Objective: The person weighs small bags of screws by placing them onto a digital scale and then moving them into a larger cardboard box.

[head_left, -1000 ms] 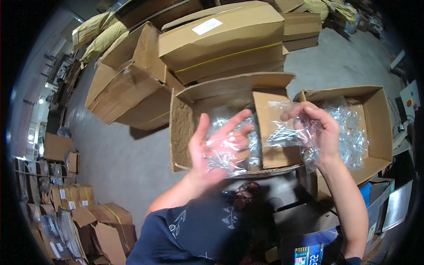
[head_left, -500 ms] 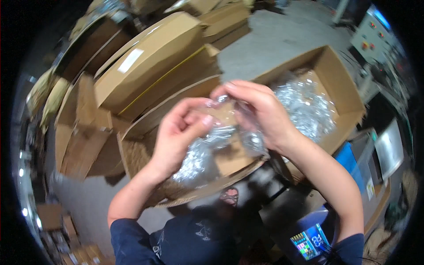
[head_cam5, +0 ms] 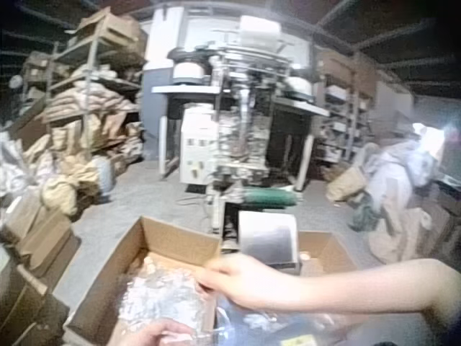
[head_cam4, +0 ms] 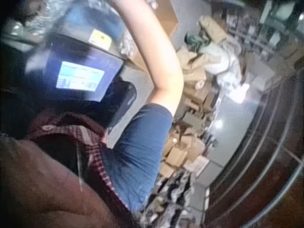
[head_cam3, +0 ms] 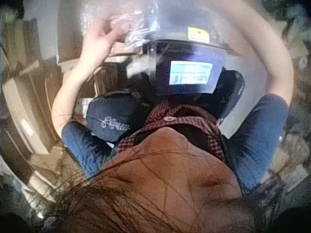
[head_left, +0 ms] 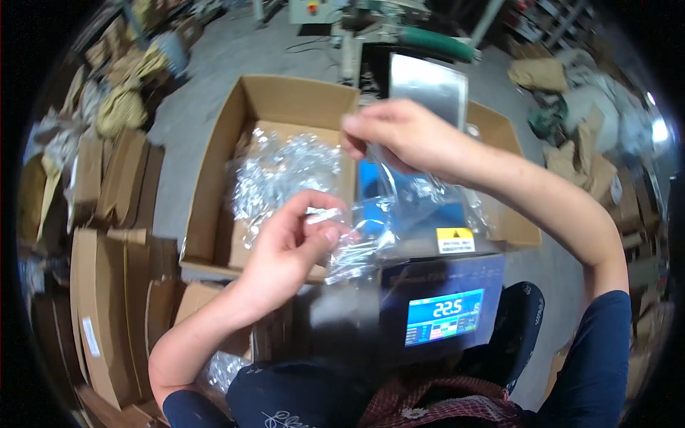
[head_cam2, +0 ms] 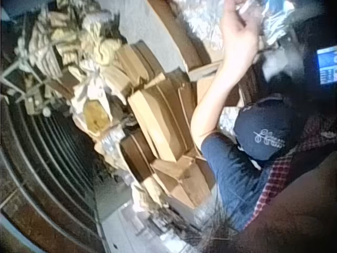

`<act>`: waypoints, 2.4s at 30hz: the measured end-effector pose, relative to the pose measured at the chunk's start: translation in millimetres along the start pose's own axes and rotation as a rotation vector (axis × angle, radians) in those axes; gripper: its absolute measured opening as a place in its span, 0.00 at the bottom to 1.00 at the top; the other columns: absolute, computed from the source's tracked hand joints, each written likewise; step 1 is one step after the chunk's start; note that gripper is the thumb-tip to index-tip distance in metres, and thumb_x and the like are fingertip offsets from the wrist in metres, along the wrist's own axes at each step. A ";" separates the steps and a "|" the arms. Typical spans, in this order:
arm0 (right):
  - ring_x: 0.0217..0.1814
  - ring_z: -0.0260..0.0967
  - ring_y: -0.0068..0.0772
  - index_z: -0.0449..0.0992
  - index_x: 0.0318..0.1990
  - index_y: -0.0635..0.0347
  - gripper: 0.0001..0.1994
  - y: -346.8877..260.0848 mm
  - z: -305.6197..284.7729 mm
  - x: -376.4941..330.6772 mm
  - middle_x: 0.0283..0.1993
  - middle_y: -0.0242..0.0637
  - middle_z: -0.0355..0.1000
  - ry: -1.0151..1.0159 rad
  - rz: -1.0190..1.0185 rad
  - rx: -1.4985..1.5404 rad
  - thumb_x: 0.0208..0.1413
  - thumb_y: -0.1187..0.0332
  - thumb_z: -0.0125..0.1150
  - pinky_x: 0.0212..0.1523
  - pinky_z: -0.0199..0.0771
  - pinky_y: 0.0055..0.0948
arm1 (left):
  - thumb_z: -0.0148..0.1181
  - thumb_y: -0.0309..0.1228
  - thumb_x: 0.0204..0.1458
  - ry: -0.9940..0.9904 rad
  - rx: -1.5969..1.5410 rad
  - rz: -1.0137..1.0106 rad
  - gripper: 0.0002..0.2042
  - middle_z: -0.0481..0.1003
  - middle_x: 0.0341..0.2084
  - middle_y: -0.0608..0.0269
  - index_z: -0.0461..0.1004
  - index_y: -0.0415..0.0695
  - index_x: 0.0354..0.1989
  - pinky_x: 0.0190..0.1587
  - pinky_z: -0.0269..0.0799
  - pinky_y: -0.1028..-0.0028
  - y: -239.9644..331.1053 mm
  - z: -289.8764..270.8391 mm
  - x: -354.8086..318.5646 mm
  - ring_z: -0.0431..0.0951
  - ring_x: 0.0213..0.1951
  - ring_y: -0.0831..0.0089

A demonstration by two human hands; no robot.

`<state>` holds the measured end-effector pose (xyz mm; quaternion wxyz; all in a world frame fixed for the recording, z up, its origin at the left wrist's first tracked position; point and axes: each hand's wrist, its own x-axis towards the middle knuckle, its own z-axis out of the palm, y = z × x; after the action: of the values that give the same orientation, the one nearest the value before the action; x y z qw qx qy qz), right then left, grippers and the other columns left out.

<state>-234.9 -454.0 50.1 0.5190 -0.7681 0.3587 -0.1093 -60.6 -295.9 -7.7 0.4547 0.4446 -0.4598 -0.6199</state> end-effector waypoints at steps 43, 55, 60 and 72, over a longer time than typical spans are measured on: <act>0.32 0.69 0.20 0.75 0.47 0.65 0.26 124.0 -181.0 -262.0 0.30 0.31 0.71 0.612 -0.091 0.370 0.32 0.73 0.51 0.34 0.70 0.17 | 0.62 0.52 0.54 -0.376 0.531 0.216 0.39 0.61 0.65 0.52 0.56 0.41 0.68 0.67 0.54 0.62 11.7 138.8 135.0 0.59 0.67 0.61; 0.44 0.71 0.22 0.70 0.55 0.66 0.26 78.4 -144.5 -197.7 0.41 0.33 0.73 0.460 -0.104 -0.021 0.43 0.75 0.56 0.46 0.70 0.21 | 0.58 0.26 0.58 -0.723 0.045 -0.100 0.13 0.81 0.38 0.56 0.75 0.34 0.50 0.47 0.75 0.74 47.6 154.5 107.6 0.81 0.41 0.73; 0.58 0.66 0.30 0.70 0.56 0.65 0.22 81.7 -131.2 -202.7 0.55 0.38 0.69 0.773 -0.363 -0.225 0.51 0.77 0.57 0.63 0.63 0.31 | 0.55 0.27 0.61 -0.526 0.027 -0.053 0.09 0.80 0.38 0.55 0.75 0.35 0.44 0.45 0.76 0.73 44.2 141.7 113.2 0.81 0.40 0.71; 0.60 0.66 0.45 0.77 0.43 0.62 0.09 169.7 -15.8 -183.9 0.52 0.43 0.72 0.976 -0.398 -0.402 0.55 0.78 0.55 0.63 0.62 0.38 | 0.56 0.40 0.49 -0.906 1.345 1.081 0.29 0.64 0.62 0.57 0.66 0.57 0.64 0.64 0.58 0.56 -99.5 190.4 31.7 0.60 0.65 0.55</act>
<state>-449.9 -377.8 -54.0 0.1056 -0.7652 0.4191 -0.4771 -266.6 -278.8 -74.3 0.1088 0.0599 -0.9911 -0.0479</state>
